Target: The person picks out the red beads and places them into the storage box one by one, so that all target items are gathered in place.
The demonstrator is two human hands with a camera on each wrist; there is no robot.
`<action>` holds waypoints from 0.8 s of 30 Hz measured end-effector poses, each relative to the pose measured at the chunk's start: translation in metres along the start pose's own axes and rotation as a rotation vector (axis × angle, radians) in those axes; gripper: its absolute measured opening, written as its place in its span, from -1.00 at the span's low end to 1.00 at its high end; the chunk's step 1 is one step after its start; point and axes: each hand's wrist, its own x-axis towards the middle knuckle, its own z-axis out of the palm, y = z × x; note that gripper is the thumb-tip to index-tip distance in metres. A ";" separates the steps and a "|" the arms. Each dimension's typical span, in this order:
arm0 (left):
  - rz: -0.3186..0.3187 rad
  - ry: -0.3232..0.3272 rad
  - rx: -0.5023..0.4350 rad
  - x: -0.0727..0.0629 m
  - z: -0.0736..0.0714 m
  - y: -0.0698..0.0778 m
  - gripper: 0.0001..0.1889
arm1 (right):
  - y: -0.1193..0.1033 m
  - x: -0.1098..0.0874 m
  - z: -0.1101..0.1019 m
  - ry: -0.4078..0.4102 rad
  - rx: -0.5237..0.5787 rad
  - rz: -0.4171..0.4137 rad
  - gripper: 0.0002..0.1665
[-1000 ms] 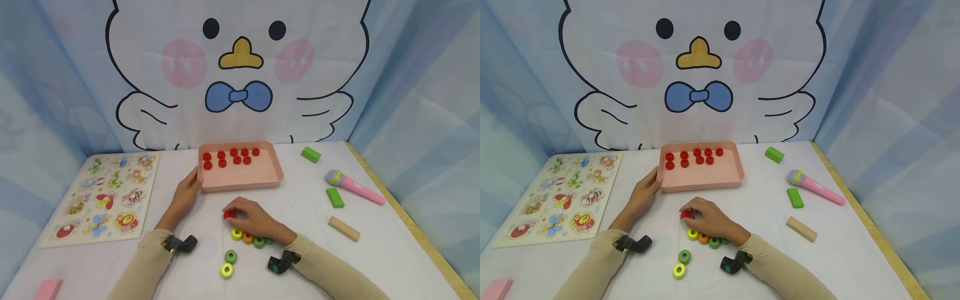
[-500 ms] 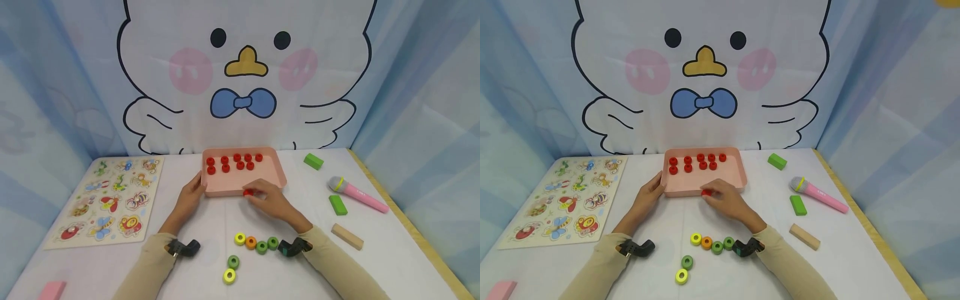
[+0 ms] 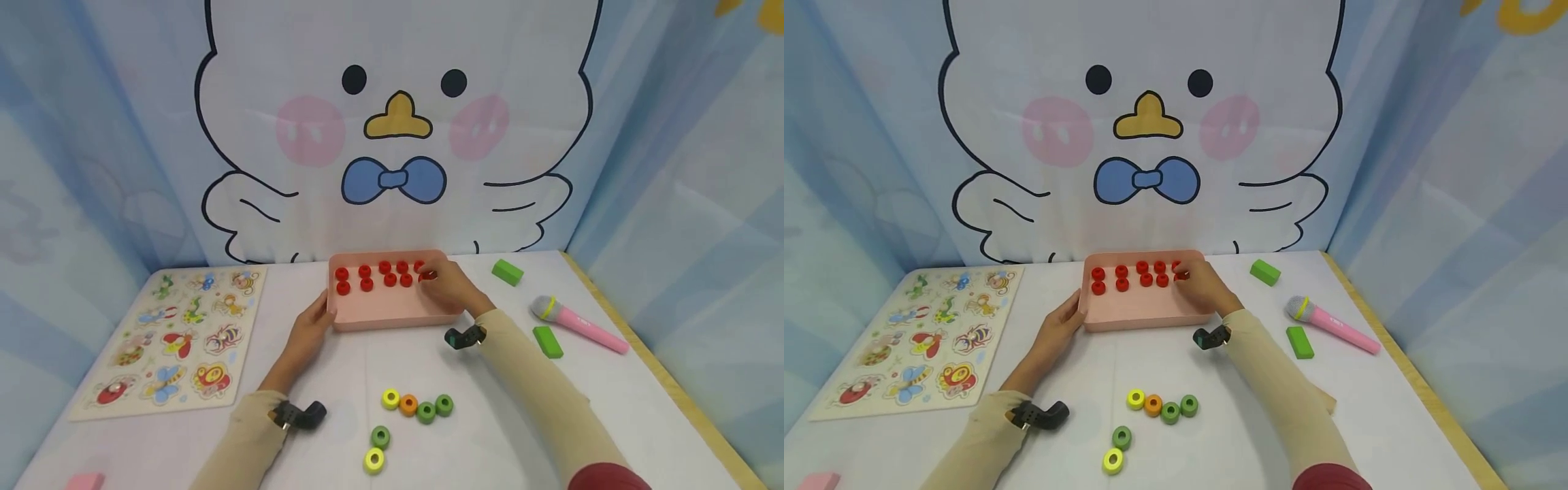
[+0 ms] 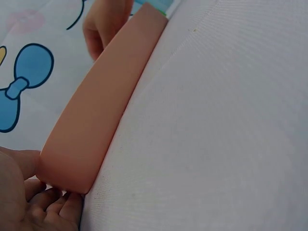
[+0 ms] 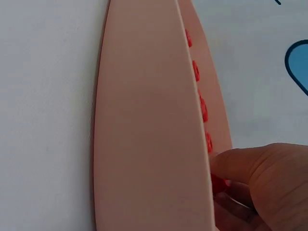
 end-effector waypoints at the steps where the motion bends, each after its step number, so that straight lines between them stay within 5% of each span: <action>1: -0.001 -0.002 -0.007 -0.001 0.002 -0.001 -0.38 | 0.002 0.002 0.003 -0.006 0.011 0.003 -0.59; 9: -0.005 -0.007 -0.007 -0.010 0.017 0.001 -0.37 | 0.008 -0.005 0.012 -0.029 -0.021 0.086 -0.64; 17: 0.011 -0.032 0.055 -0.006 0.012 0.006 -0.37 | 0.006 -0.020 0.004 0.034 -0.115 0.048 -0.40; 20: 0.020 -0.032 0.237 -0.008 0.003 0.012 -0.34 | 0.001 -0.033 0.001 0.096 -0.288 -0.058 -0.32; 24: 0.150 -0.011 0.690 -0.014 -0.004 0.032 -0.19 | -0.003 -0.054 0.000 0.211 -0.525 -0.237 -0.20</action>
